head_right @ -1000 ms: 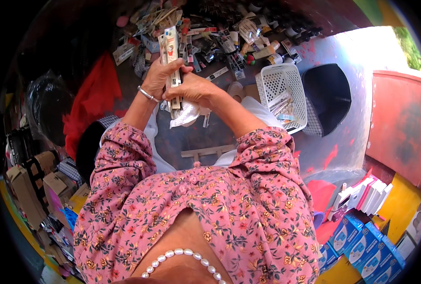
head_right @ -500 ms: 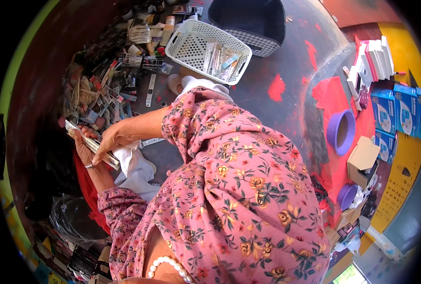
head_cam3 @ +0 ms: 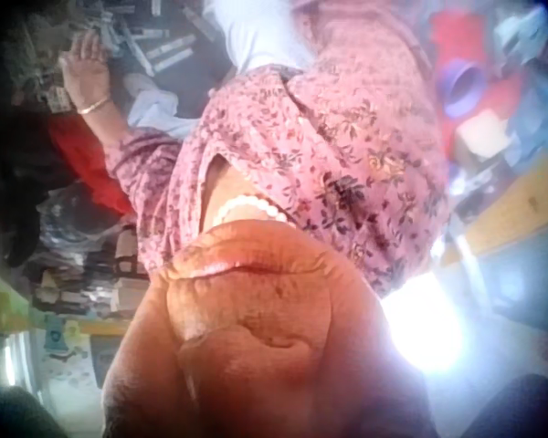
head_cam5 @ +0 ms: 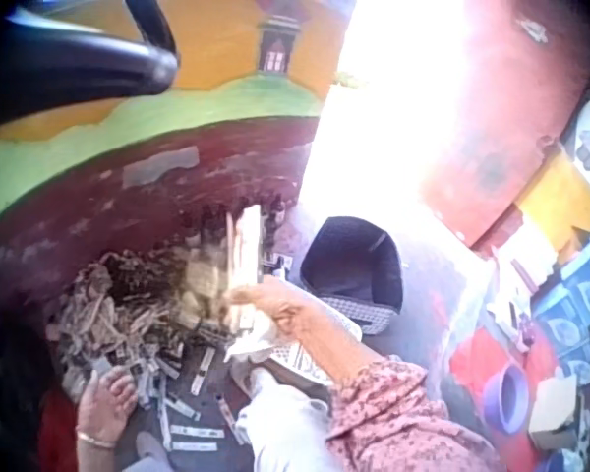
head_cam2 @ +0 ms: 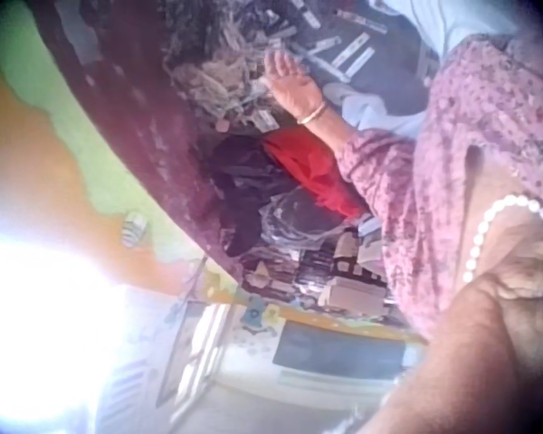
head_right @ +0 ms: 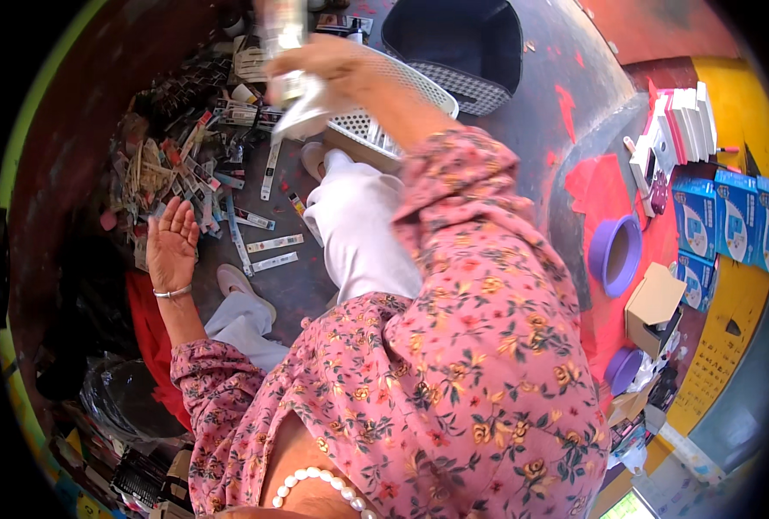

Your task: The person cleans objects using a cloth, handling them one at a time and placing them into a white basket.

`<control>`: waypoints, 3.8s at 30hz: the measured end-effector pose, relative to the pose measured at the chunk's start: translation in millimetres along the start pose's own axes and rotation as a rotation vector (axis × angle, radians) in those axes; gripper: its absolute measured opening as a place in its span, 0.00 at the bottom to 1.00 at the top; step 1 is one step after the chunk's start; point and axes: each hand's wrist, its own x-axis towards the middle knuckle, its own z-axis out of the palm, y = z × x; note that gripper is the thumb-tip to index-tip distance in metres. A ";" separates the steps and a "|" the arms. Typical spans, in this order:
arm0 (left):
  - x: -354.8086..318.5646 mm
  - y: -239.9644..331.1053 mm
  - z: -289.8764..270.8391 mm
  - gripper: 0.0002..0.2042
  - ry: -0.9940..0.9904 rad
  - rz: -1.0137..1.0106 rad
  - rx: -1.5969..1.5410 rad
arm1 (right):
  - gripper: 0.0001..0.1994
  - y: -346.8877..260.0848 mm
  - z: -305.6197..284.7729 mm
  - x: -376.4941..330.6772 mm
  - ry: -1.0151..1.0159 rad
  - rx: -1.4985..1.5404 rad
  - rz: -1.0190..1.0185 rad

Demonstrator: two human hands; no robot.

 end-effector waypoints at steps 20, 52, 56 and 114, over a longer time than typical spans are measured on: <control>-2.9 -12.7 11.3 0.18 0.368 -0.133 0.194 | 0.19 203.5 -108.8 167.3 0.299 0.561 0.174; -8.9 -13.3 19.7 0.16 0.381 -0.176 0.292 | 0.16 186.1 -135.9 94.8 0.426 -0.353 0.267; -8.8 -15.1 24.6 0.16 0.382 -0.175 0.317 | 0.18 187.2 -130.6 127.6 0.310 -1.122 0.084; 4.3 -23.6 17.1 0.15 0.271 -0.190 0.019 | 0.08 244.8 -154.4 37.1 0.802 -0.100 -0.094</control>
